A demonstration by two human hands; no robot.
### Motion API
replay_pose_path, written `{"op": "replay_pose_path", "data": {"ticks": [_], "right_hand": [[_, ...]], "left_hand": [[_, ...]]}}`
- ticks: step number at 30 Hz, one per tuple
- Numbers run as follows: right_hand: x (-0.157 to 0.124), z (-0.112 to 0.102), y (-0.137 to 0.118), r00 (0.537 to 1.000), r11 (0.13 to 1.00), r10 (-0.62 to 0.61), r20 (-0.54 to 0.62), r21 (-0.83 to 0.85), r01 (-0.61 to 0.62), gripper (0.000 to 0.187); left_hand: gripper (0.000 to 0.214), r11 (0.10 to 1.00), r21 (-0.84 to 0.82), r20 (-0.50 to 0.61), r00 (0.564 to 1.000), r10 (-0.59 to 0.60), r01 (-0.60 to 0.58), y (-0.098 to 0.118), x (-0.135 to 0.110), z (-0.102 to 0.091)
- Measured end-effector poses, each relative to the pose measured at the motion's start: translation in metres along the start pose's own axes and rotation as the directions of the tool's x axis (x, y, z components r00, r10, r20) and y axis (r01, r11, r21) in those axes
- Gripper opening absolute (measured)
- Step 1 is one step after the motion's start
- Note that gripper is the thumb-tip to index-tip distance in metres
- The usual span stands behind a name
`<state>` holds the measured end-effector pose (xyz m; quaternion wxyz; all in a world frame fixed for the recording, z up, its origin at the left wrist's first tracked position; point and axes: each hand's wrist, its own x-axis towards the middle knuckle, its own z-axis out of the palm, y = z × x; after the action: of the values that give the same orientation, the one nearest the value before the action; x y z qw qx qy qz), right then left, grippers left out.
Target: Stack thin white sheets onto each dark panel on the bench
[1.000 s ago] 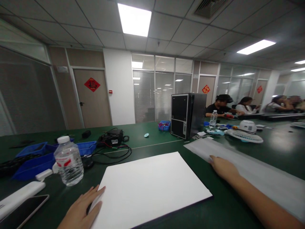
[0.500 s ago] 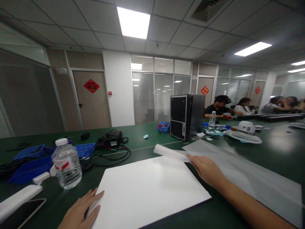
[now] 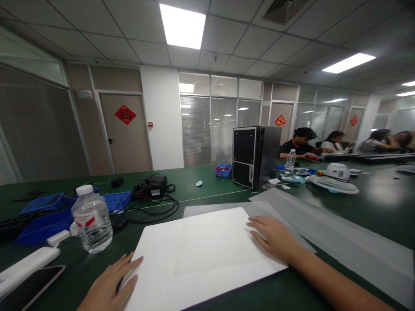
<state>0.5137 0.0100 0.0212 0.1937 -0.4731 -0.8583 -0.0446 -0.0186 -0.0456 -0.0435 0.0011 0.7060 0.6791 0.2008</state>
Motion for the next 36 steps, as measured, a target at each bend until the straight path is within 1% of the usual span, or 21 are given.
{"op": "replay_pose_path", "data": {"ticks": [1, 2, 3, 5, 8, 12, 14, 15, 17, 19, 21, 24, 27, 33, 36], "right_hand": [[0.000, 0.000, 0.007, 0.998, 0.998, 0.064, 0.006, -0.003, -0.064, 0.042], [-0.001, 0.000, 0.012, 0.995, 0.995, 0.099, 0.018, 0.002, -0.100, 0.042], [-0.001, 0.000, 0.016, 0.993, 0.994, 0.109, 0.034, 0.012, -0.109, 0.042], [-0.002, -0.001, 0.018, 0.994, 0.996, 0.087, 0.059, 0.030, -0.089, 0.042], [-0.004, 0.000, 0.008, 0.997, 0.997, 0.028, 0.077, 0.071, -0.034, 0.040], [-0.001, 0.002, -0.017, 0.993, 0.984, -0.069, 0.100, 0.169, 0.051, 0.040], [0.001, 0.003, -0.025, 0.989, 0.979, -0.088, 0.118, 0.193, 0.064, 0.040], [0.002, 0.003, -0.027, 0.990, 0.980, -0.079, 0.119, 0.190, 0.055, 0.040], [0.003, 0.003, -0.023, 0.995, 0.988, -0.015, 0.099, 0.156, -0.001, 0.042], [0.004, 0.002, -0.015, 0.994, 0.992, 0.075, 0.074, 0.100, -0.082, 0.043], [0.003, 0.000, -0.005, 0.988, 0.988, 0.137, 0.069, 0.059, -0.141, 0.043], [0.001, -0.002, 0.002, 0.984, 0.986, 0.156, 0.085, 0.041, -0.160, 0.043], [0.001, -0.005, -0.004, 0.987, 0.990, 0.133, 0.090, 0.036, -0.137, 0.043], [0.002, -0.005, -0.027, 0.995, 0.995, -0.006, 0.095, 0.098, -0.004, 0.040], [0.003, -0.003, -0.027, 0.995, 0.991, -0.032, 0.091, 0.135, 0.019, 0.041]], "left_hand": [[0.052, 1.000, 0.000, 0.000, 1.000, 0.000, 0.000, 0.000, 0.000, 0.000], [0.051, 1.000, -0.002, 0.000, 1.000, -0.002, 0.002, 0.000, 0.000, 0.000], [0.051, 1.000, -0.004, -0.001, 1.000, -0.004, 0.004, 0.000, 0.000, 0.000], [0.051, 1.000, -0.007, -0.001, 1.000, -0.006, 0.006, 0.000, -0.001, -0.001], [0.051, 1.000, 0.001, 0.008, 1.000, -0.006, 0.006, 0.000, -0.001, -0.001], [0.052, 1.000, 0.009, 0.011, 1.000, -0.008, 0.008, -0.002, 0.000, 0.000], [0.053, 1.000, 0.011, 0.007, 1.000, -0.010, 0.010, -0.003, 0.000, 0.002], [0.053, 1.000, 0.012, 0.006, 1.000, -0.010, 0.010, -0.003, 0.000, 0.003], [0.053, 1.000, 0.010, 0.003, 1.000, -0.012, 0.012, -0.004, 0.000, 0.004], [0.054, 1.000, 0.001, 0.008, 1.000, -0.016, 0.016, -0.003, 0.001, 0.004], [0.054, 1.000, -0.014, 0.016, 1.000, -0.017, 0.017, -0.003, 0.001, 0.003], [0.054, 0.999, -0.035, 0.014, 1.000, -0.014, 0.014, 0.000, 0.000, 0.000], [0.054, 0.999, -0.045, 0.009, 1.000, -0.017, 0.017, 0.003, -0.001, -0.003], [0.056, 1.000, -0.017, 0.012, 1.000, -0.025, 0.025, 0.002, -0.001, 0.001], [0.054, 1.000, 0.003, 0.011, 1.000, -0.012, 0.012, -0.002, 0.001, 0.004]]}}
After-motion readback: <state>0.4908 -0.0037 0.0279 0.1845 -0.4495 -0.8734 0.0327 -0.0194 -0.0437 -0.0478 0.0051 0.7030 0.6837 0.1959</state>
